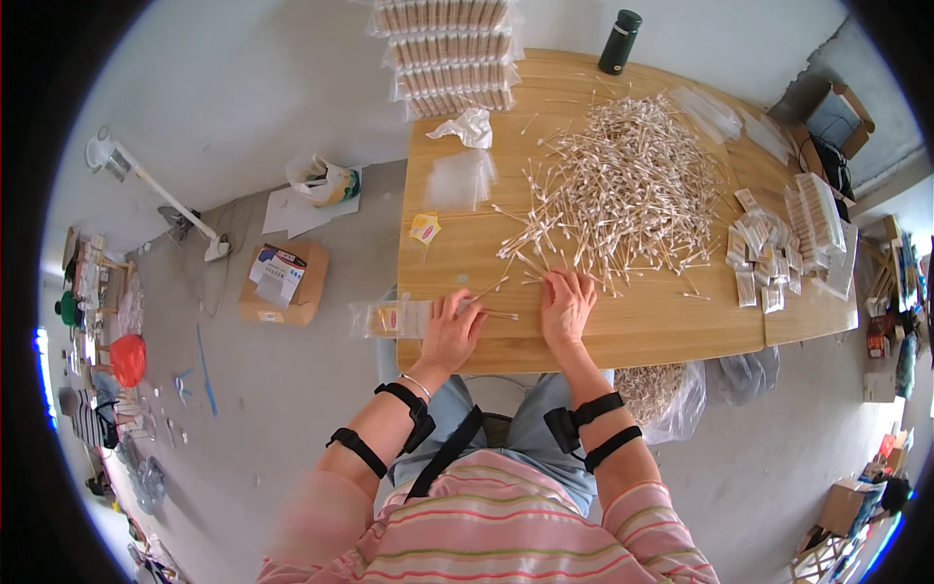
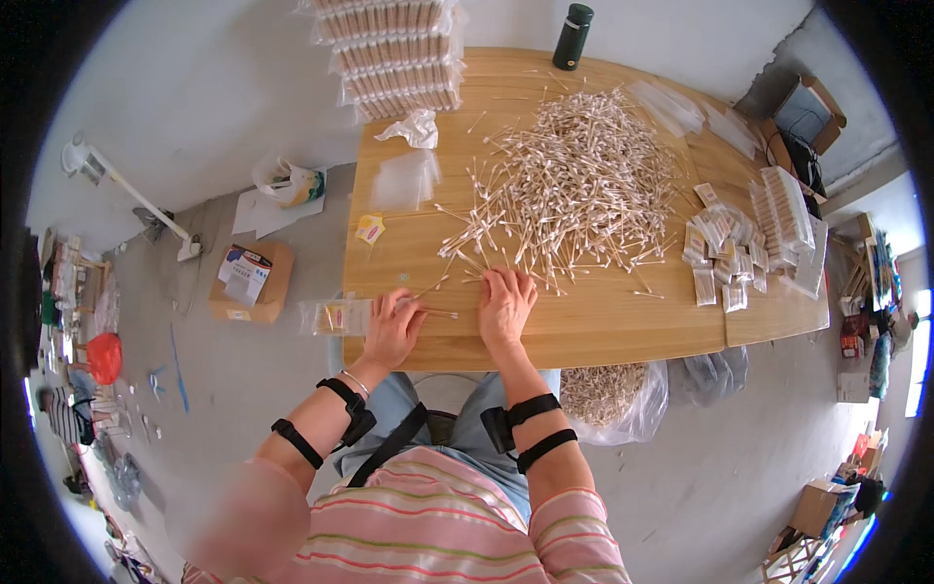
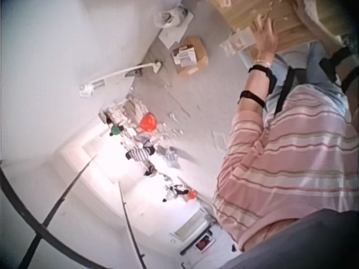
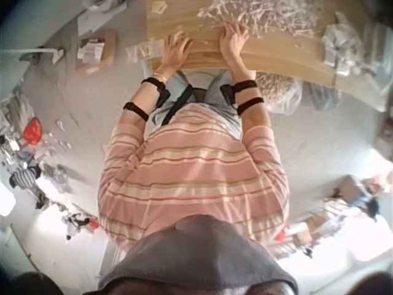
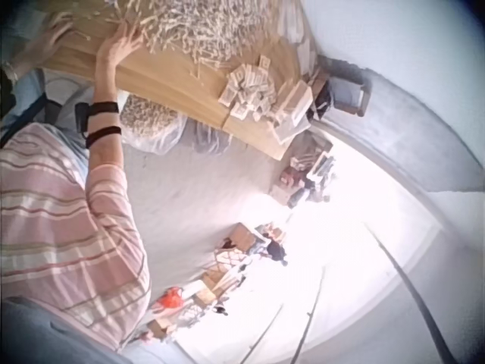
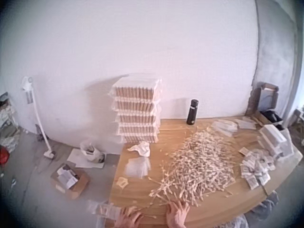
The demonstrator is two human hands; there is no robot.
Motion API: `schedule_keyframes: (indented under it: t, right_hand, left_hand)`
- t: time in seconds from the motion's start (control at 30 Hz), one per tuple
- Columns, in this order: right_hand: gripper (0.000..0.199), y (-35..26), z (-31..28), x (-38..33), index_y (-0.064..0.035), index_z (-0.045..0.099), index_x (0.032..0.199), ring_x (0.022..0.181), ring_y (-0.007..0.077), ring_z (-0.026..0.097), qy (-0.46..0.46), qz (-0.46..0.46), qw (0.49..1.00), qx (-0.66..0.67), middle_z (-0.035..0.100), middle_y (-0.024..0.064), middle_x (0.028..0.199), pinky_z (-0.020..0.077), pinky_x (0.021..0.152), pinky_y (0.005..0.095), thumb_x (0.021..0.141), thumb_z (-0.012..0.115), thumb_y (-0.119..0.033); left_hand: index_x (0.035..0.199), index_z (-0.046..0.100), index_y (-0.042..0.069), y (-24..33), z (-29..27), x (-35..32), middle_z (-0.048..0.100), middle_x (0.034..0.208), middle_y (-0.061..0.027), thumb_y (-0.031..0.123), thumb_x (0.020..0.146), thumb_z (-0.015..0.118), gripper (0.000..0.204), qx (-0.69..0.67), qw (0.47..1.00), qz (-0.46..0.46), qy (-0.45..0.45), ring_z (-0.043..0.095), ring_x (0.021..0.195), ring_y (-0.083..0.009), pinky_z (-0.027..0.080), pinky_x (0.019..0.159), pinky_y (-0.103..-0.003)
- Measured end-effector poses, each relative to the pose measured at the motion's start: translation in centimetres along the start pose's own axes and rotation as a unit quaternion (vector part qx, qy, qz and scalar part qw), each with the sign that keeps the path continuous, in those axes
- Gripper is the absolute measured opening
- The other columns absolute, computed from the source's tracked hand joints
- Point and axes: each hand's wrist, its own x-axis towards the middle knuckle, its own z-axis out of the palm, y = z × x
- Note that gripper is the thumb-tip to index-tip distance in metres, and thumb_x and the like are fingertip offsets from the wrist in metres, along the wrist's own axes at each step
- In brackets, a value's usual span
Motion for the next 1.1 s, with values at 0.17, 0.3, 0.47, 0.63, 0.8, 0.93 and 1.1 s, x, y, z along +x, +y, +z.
schedule_keyframes:
  t: [0.17,0.3,0.47,0.63,0.8,0.93,1.1]
  right_hand:
    - [0.013,-1.4,0.1,-1.2,-0.0129,0.067,0.093,0.103,0.0269,0.053,-0.043,-0.041,0.997,0.04,0.064,0.0009,0.098,0.0356,0.096,0.0433,0.08,0.066,-0.009]
    - [0.014,-0.3,-0.7,-1.2,-0.0131,0.067,0.095,0.104,0.0272,0.052,-0.029,-0.012,0.999,0.012,0.063,0.0021,0.098,0.0351,0.096,0.0433,0.081,0.065,-0.01]
    - [0.011,1.1,-0.6,-1.2,-0.0128,0.065,0.097,0.107,0.0296,0.048,0.007,0.071,0.997,-0.019,0.058,0.0055,0.104,0.0341,0.096,0.0443,0.086,0.062,-0.015]
    - [0.01,0.5,-0.4,-0.9,-0.0123,0.063,0.096,0.108,0.0304,0.047,0.012,0.097,0.994,-0.051,0.055,0.0072,0.106,0.0336,0.097,0.0453,0.089,0.06,-0.018]
    - [0.012,0.9,-0.2,-1.0,-0.0128,0.065,0.097,0.105,0.0294,0.047,0.024,0.085,0.994,-0.06,0.055,0.0068,0.103,0.0333,0.097,0.0447,0.088,0.061,-0.02]
    - [0.013,0.2,-0.4,-0.9,-0.013,0.065,0.097,0.108,0.0291,0.045,0.012,0.094,0.994,-0.047,0.054,0.0064,0.104,0.0319,0.099,0.0457,0.088,0.061,-0.021]
    - [0.012,-0.3,-1.1,-0.8,-0.0156,0.068,0.096,0.112,0.0299,0.044,-0.015,0.058,0.997,-0.048,0.054,0.0057,0.107,0.0298,0.101,0.0471,0.085,0.063,-0.019]
  left_hand:
    - [0.105,0.063,0.011,0.4,-0.2,0.7,0.056,0.107,-0.005,0.014,0.083,0.064,0.022,0.04,0.998,-0.048,0.01,0.051,0.102,-0.0285,0.039,0.088,-0.044]
    - [0.103,0.063,0.011,-0.2,0.1,0.1,0.057,0.105,-0.0044,0.012,0.082,0.065,0.021,0.01,0.998,-0.059,-0.011,0.052,0.101,-0.0286,0.039,0.088,-0.042]
    - [0.099,0.063,0.011,-0.2,0.8,0.4,0.059,0.099,-0.0041,0.008,0.081,0.065,0.019,-0.039,0.998,-0.048,0.002,0.054,0.098,-0.0286,0.041,0.086,-0.041]
    - [0.096,0.065,0.01,-0.9,0.9,1.8,0.06,0.098,-0.0049,0.008,0.081,0.066,0.015,-0.082,0.994,-0.022,-0.076,0.055,0.098,-0.0293,0.042,0.088,-0.042]
    - [0.094,0.066,0.008,-1.5,0.0,4.5,0.061,0.105,-0.0059,0.014,0.079,0.07,0.016,-0.015,0.996,0.067,-0.061,0.055,0.106,-0.0288,0.042,0.094,-0.042]
    - [0.089,0.066,0.009,-2.5,0.4,4.2,0.062,0.102,-0.0053,0.018,0.078,0.071,0.015,-0.032,0.993,0.092,-0.073,0.055,0.105,-0.0264,0.043,0.09,-0.04]
    - [0.084,0.064,0.01,-0.7,0.6,1.7,0.06,0.093,-0.0034,0.018,0.076,0.071,0.013,0.004,0.995,0.052,-0.083,0.055,0.096,-0.0241,0.043,0.085,-0.039]
